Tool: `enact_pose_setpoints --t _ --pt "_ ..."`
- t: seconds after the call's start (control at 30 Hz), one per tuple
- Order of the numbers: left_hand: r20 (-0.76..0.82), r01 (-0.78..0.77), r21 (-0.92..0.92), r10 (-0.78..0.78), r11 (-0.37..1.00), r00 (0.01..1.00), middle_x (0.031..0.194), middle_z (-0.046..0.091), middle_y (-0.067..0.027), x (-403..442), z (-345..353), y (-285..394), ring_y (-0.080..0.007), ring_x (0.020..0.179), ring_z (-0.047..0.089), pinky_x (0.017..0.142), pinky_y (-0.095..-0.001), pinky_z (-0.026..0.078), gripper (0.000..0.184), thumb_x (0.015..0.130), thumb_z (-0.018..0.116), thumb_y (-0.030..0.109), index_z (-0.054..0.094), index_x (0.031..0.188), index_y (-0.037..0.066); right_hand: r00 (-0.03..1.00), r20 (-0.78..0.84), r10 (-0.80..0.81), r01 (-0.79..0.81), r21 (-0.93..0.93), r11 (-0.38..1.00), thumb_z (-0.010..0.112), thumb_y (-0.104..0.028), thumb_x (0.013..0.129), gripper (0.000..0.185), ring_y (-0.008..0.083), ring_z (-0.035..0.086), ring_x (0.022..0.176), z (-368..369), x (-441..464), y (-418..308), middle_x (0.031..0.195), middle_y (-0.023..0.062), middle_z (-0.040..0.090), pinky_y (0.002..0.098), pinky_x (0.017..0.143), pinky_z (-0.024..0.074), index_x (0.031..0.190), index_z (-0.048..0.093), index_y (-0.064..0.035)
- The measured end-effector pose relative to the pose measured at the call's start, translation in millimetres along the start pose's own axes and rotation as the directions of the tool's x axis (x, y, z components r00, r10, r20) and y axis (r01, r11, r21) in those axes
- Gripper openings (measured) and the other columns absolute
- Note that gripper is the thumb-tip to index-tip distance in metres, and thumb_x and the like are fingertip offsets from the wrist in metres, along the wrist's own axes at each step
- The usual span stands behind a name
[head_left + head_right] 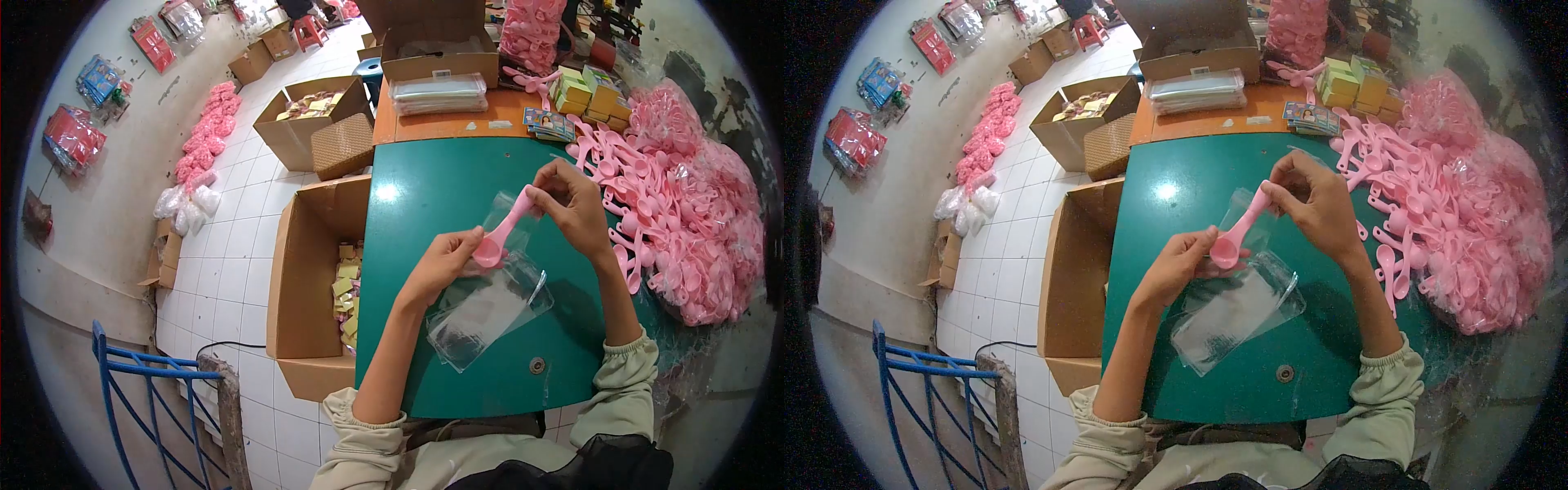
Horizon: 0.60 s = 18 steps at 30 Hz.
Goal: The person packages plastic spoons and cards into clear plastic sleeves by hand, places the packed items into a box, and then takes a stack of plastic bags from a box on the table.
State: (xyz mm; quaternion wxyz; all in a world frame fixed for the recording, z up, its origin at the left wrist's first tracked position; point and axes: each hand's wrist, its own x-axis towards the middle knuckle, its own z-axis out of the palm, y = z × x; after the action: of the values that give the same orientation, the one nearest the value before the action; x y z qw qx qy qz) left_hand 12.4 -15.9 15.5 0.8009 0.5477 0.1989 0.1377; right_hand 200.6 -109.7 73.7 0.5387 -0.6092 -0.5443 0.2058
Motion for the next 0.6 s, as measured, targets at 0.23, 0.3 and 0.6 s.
enact_pose_setpoints --t 0.23,0.3,0.6 --pt "-0.103 -0.136 -0.003 0.135 0.991 0.985 0.092 0.065 -0.0100 2 5 -4 -0.0129 0.081 0.063 0.072 -0.0245 0.052 0.037 0.096 0.046 0.028 0.060 0.106 -0.005 0.979 0.201 -0.042 0.065 -0.107 0.992 0.057 -0.023 0.089 0.021 0.0151 0.061 0.083 7 -2 4 0.084 0.0094 0.064 0.0272 0.069 0.0489 0.090 0.064 -0.0027" --pt "-0.157 -0.141 -0.019 0.136 0.990 0.978 0.094 0.065 -0.0116 1 5 -5 -0.0151 0.082 0.063 0.072 -0.0255 0.052 0.037 0.096 0.046 0.028 0.059 0.106 -0.005 0.911 0.353 -0.213 0.260 -0.091 0.961 0.056 -0.029 0.089 0.026 0.0171 0.058 0.094 16 -3 12 0.094 0.0129 0.062 0.0294 0.076 0.0476 0.094 0.066 -0.0055" --pt "-0.280 -0.160 -0.280 0.079 0.946 0.957 0.095 0.064 -0.0135 -5 4 6 -0.0200 0.079 0.063 0.072 -0.0306 0.053 0.033 0.094 0.050 0.029 0.056 0.108 0.000 0.993 -0.102 0.056 -0.100 -0.509 0.855 0.056 -0.046 0.085 0.048 0.0232 0.062 0.076 -70 102 123 0.085 0.0129 0.065 0.0342 0.066 0.0479 0.092 0.066 0.0007"
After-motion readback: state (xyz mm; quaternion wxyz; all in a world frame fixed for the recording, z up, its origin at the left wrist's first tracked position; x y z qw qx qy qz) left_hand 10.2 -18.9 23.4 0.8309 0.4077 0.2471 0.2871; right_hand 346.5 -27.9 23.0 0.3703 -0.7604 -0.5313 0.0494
